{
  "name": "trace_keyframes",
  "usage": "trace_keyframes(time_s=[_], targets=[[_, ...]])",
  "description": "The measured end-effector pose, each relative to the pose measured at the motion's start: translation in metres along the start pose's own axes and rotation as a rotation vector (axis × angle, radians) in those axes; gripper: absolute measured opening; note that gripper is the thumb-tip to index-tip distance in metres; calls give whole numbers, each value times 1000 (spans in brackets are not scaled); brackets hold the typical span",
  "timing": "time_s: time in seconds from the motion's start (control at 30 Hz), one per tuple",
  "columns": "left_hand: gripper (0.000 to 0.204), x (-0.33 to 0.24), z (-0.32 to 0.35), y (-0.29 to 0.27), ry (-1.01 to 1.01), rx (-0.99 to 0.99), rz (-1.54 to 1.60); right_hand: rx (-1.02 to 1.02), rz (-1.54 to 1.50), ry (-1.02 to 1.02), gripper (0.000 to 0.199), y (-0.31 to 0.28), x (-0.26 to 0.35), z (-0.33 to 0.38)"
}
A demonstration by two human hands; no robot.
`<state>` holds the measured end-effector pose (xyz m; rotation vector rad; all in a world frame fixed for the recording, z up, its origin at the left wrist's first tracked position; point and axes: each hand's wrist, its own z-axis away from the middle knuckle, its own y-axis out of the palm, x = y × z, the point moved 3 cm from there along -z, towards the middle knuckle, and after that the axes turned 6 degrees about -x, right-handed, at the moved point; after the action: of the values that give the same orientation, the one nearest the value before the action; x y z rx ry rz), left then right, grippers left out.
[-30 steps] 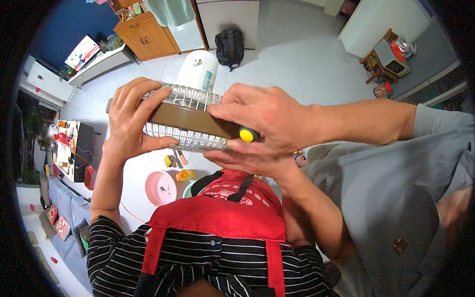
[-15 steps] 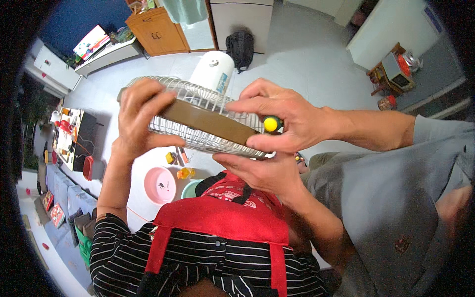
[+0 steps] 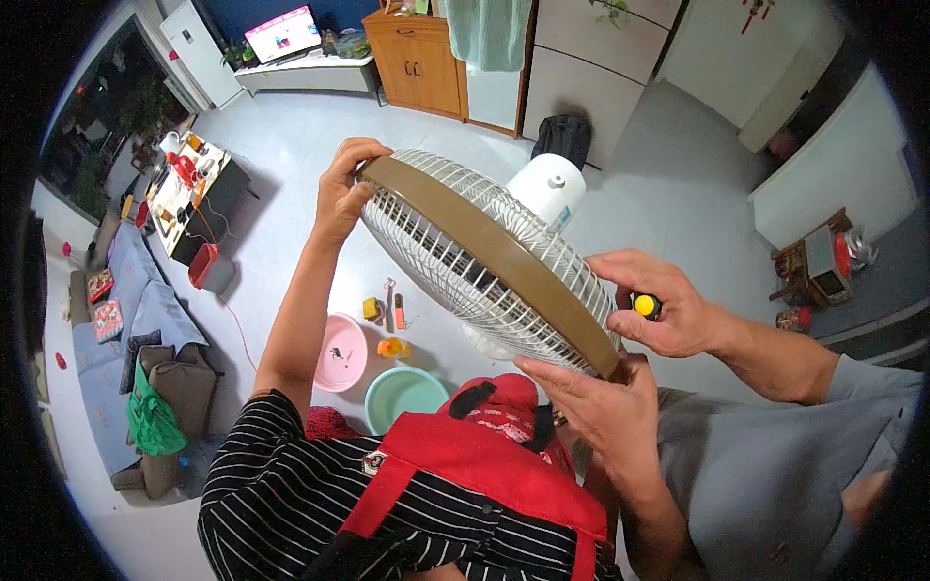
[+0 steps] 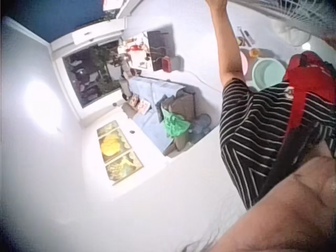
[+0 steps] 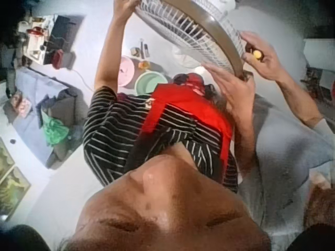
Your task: The person disassembles a standing electric fan. They remove the front grille, then the fan blade, and finally the rear grille, placing the parts on the floor.
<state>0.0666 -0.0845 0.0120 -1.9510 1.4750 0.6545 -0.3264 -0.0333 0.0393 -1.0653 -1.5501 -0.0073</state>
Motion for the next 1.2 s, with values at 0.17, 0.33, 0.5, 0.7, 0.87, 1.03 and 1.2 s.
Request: trace_keyframes(time_s=[0.17, 0.33, 0.5, 0.7, 0.87, 1.03, 1.2], targets=[[43, 8, -10, 0, 15, -7, 38, -105, 51, 207, 51, 6, 8, 1], [41, 6, -5, 1, 55, -80, 8, -20, 582, 42, 41, 29, 43, -23], [50, 4, -2, 6, 120, -126, 50, -51, 1507, -133, 35, 110, 101, -62], [61, 116, 56, -9, -675, -403, 434, -4, 1543, -351, 51, 99, 99, -85], [54, 151, 72, 10, -693, -443, 663, 27, 1675, -380, 31, 104, 95, -107], [46, 147, 69, 20, -632, -532, 836, 124, 2003, -360, 21, 105, 85, -123], [43, 148, 63, 22, -691, -508, 878, 105, 1355, -221, 18, 94, 94, -127]])
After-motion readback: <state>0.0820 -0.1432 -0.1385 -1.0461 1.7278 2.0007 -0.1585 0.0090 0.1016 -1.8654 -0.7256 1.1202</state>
